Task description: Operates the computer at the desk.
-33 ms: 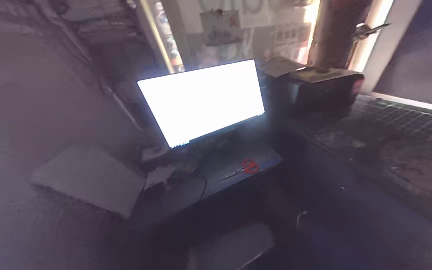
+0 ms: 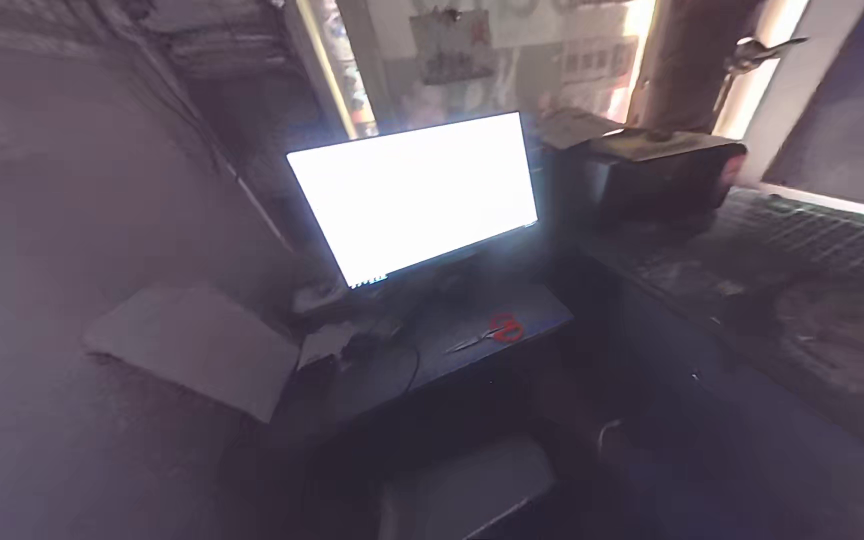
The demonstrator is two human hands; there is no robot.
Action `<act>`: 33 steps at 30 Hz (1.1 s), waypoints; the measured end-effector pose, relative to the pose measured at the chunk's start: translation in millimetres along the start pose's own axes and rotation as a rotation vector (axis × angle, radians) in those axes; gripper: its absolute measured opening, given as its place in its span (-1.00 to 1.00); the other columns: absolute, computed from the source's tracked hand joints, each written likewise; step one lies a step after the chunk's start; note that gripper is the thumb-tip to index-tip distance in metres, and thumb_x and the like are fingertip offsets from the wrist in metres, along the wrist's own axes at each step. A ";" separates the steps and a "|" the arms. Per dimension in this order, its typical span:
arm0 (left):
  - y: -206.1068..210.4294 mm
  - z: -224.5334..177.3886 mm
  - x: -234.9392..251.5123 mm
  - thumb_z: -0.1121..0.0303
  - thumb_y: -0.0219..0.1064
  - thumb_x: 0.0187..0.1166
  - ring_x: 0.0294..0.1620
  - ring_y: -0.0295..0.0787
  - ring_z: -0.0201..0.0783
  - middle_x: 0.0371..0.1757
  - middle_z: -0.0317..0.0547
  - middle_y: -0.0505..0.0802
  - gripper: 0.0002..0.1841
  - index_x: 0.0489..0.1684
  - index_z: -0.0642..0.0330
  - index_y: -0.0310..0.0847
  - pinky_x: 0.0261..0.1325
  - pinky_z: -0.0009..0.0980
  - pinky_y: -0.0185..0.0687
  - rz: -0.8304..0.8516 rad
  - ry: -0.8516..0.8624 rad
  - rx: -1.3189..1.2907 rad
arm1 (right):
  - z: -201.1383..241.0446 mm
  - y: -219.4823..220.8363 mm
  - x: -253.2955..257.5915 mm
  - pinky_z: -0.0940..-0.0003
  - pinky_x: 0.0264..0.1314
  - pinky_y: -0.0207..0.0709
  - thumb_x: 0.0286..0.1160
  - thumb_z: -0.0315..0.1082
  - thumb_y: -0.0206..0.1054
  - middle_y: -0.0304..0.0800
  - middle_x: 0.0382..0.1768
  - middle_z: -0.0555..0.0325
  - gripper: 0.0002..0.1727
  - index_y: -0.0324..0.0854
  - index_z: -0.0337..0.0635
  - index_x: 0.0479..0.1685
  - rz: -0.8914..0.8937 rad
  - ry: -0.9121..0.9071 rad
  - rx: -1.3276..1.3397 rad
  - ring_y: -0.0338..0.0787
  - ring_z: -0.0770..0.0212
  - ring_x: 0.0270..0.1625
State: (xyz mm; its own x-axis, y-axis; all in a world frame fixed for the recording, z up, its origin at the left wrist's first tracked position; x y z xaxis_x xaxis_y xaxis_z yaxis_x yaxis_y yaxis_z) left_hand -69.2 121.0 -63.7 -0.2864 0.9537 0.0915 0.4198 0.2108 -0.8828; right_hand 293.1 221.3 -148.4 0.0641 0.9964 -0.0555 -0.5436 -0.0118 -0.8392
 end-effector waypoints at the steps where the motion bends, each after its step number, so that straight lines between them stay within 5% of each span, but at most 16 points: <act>1: 4.4 5.0 8.1 0.28 0.28 0.70 0.58 0.55 0.10 0.50 0.26 0.68 -0.54 0.49 0.38 0.55 0.66 0.01 0.31 0.203 -0.187 -0.062 | -6.8 2.4 7.5 -0.16 0.51 0.54 0.53 0.13 0.31 0.72 0.40 -0.06 -0.32 0.54 -0.08 0.55 -0.039 -0.028 -0.030 0.70 -0.04 0.44; 3: 33.0 29.5 26.2 0.22 0.20 0.72 0.59 0.52 0.22 0.50 0.33 0.66 -0.51 0.47 0.40 0.55 0.63 0.13 0.33 0.173 -0.195 -0.025 | -12.8 3.7 13.2 -0.16 0.51 0.54 0.50 0.15 0.34 0.73 0.38 -0.03 -0.32 0.56 -0.05 0.53 -0.095 -0.051 -0.031 0.70 -0.02 0.43; 6: 87.4 83.8 45.3 0.00 0.09 0.77 0.52 0.59 0.24 0.42 0.30 0.72 -0.46 0.37 0.30 0.66 0.56 0.20 0.44 -0.190 0.053 0.132 | -27.5 9.2 20.5 -0.09 0.55 0.53 0.51 0.10 0.34 0.68 0.44 -0.04 -0.29 0.49 -0.08 0.60 -0.130 -0.049 0.009 0.67 0.02 0.48; 12: 104.3 102.8 59.5 0.01 0.07 0.77 0.71 0.35 0.27 0.61 0.35 0.55 -0.42 0.51 0.33 0.54 0.71 0.21 0.24 -0.147 0.060 0.172 | -27.8 21.0 27.9 -0.03 0.79 0.26 0.69 0.06 0.12 0.42 0.71 -0.01 -0.38 0.47 0.01 0.67 -0.102 -0.193 -0.175 0.39 -0.02 0.75; 22: 104.4 101.6 60.4 0.03 0.04 0.79 0.70 0.36 0.30 0.60 0.37 0.56 -0.43 0.45 0.37 0.58 0.72 0.17 0.22 -0.175 0.103 0.175 | -34.3 24.8 30.4 -0.03 0.65 0.43 0.62 0.00 0.23 0.48 0.65 -0.06 -0.41 0.51 0.10 0.64 -0.093 -0.208 -0.231 0.52 -0.06 0.65; 33: 103.2 103.1 55.8 -0.02 -0.02 0.80 0.73 0.34 0.25 0.65 0.33 0.52 -0.38 0.52 0.36 0.52 0.73 0.15 0.23 -0.264 0.189 0.167 | -25.8 21.8 22.8 -0.05 0.73 0.32 0.62 -0.03 0.22 0.46 0.67 -0.07 -0.45 0.61 -0.04 0.53 -0.089 -0.211 -0.212 0.43 -0.10 0.71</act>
State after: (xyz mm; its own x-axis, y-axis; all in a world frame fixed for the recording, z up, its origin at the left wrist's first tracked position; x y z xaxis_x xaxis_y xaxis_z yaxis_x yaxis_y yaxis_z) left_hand -130.7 173.9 -197.2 -0.1955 0.8972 0.3961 0.2017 0.4320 -0.8790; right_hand 304.2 241.6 -181.9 -0.0837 0.9894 0.1186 -0.3556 0.0815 -0.9311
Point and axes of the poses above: each hand's wrist, its own x-axis towards the middle knuckle, its own y-axis out of the palm, z = x × y, the point moved 10 cm from there along x, towards the middle knuckle
